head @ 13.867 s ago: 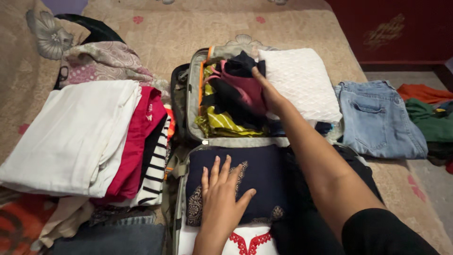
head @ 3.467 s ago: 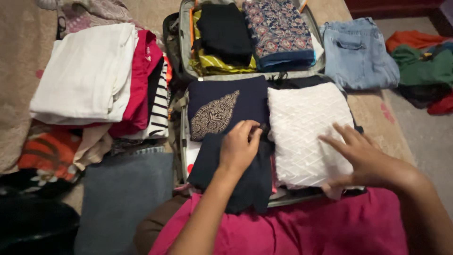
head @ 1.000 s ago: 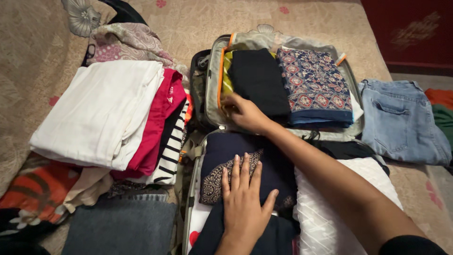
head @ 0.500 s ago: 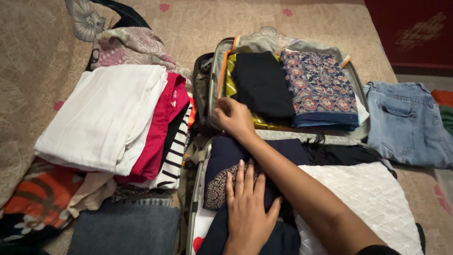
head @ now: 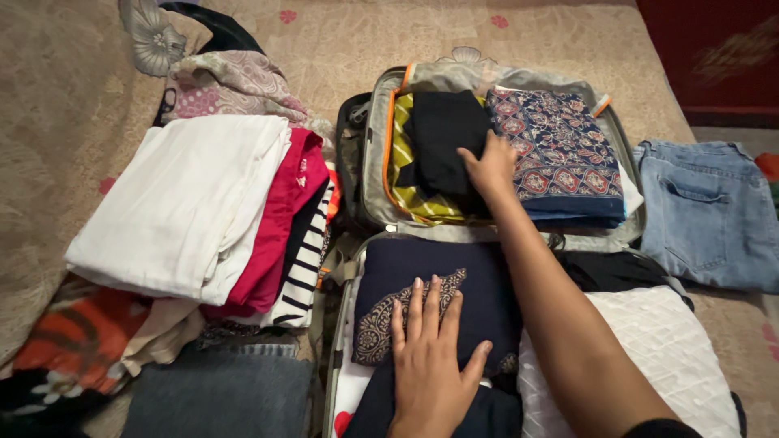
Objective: The person folds various garments and places them into an open suitcase. They handle shirts, pants, and patterned fabrics, arranging them neatly inside the luggage.
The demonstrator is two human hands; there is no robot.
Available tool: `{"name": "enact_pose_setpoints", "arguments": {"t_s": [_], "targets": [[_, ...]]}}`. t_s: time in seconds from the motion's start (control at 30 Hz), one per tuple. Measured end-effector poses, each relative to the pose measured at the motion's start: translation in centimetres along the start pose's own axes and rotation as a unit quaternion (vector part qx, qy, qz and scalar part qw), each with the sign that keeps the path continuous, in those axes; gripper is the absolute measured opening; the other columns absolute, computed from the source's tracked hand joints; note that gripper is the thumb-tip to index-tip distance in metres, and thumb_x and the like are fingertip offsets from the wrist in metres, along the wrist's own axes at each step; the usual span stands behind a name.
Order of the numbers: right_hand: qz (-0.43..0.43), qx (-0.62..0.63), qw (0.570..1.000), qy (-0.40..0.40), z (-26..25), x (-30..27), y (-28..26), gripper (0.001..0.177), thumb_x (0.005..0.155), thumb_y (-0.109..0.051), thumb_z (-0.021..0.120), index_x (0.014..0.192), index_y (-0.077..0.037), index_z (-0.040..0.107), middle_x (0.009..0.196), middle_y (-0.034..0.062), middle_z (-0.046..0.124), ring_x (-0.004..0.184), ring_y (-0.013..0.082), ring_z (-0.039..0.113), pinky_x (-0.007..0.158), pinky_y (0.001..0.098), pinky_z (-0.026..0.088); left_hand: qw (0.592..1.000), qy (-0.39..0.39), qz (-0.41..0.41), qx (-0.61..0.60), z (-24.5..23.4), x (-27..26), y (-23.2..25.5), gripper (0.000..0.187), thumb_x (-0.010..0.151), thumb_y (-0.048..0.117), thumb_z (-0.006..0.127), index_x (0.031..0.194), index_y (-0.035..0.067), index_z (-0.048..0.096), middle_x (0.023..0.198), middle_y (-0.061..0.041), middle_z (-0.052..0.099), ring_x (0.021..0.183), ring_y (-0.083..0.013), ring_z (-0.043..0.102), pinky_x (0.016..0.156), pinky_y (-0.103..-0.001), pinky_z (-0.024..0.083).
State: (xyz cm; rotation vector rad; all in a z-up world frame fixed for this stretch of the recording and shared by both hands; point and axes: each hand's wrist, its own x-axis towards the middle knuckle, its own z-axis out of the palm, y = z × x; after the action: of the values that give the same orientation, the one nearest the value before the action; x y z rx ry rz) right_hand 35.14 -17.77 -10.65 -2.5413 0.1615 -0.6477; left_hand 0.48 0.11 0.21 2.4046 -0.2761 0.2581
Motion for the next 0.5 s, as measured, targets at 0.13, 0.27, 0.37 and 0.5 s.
{"name": "enact_pose_setpoints", "arguments": {"t_s": [0.13,0.27,0.37,0.5], "targets": [[0.071,-0.150,0.962,-0.218,1.2,3.0,0.5,0.099,0.087,-0.080,0.068,0.130,0.009,0.065,0.134,0.0315,0.058,0.126,0.0436,0.056,0.110,0.0463,0.046,1.000,0.002,0.005,0.000,0.2,0.0,0.0,0.071,0.086,0.041,0.072,0.141,0.000,0.053,0.157,-0.023,0.037,0.150,-0.0394,0.023,0.118,-0.057,0.010],[0.035,-0.051,0.974,-0.216,3.7,4.4,2.7,0.098,0.088,-0.078,0.061,0.139,0.005,0.056,0.141,0.0311,0.055,0.133,0.0439,0.054,0.113,0.0464,0.042,1.000,0.015,0.012,0.012,0.4,0.0,-0.1,0.071,0.087,0.041,0.071,0.141,0.000,0.053,0.158,-0.023,0.037,0.150,-0.0393,0.023,0.119,-0.058,0.010],[0.034,0.196,0.959,-0.204,5.3,4.0,4.8,0.099,0.089,-0.076,0.057,0.147,0.002,0.048,0.147,0.0310,0.052,0.137,0.0439,0.052,0.114,0.0460,0.040,1.000,0.014,0.011,0.013,0.7,-0.1,-0.2,0.071,0.086,0.042,0.071,0.141,0.001,0.053,0.158,-0.022,0.037,0.150,-0.0391,0.023,0.118,-0.058,0.010],[0.205,0.159,0.945,-0.197,5.5,2.3,3.7,0.102,0.087,-0.077,0.054,0.156,-0.004,0.037,0.148,0.0299,0.052,0.138,0.0425,0.051,0.115,0.0448,0.039,1.000,0.013,0.013,0.019,0.8,-0.1,-0.3,0.072,0.086,0.043,0.071,0.142,0.002,0.053,0.158,-0.021,0.036,0.150,-0.0388,0.023,0.119,-0.058,0.009]]}}
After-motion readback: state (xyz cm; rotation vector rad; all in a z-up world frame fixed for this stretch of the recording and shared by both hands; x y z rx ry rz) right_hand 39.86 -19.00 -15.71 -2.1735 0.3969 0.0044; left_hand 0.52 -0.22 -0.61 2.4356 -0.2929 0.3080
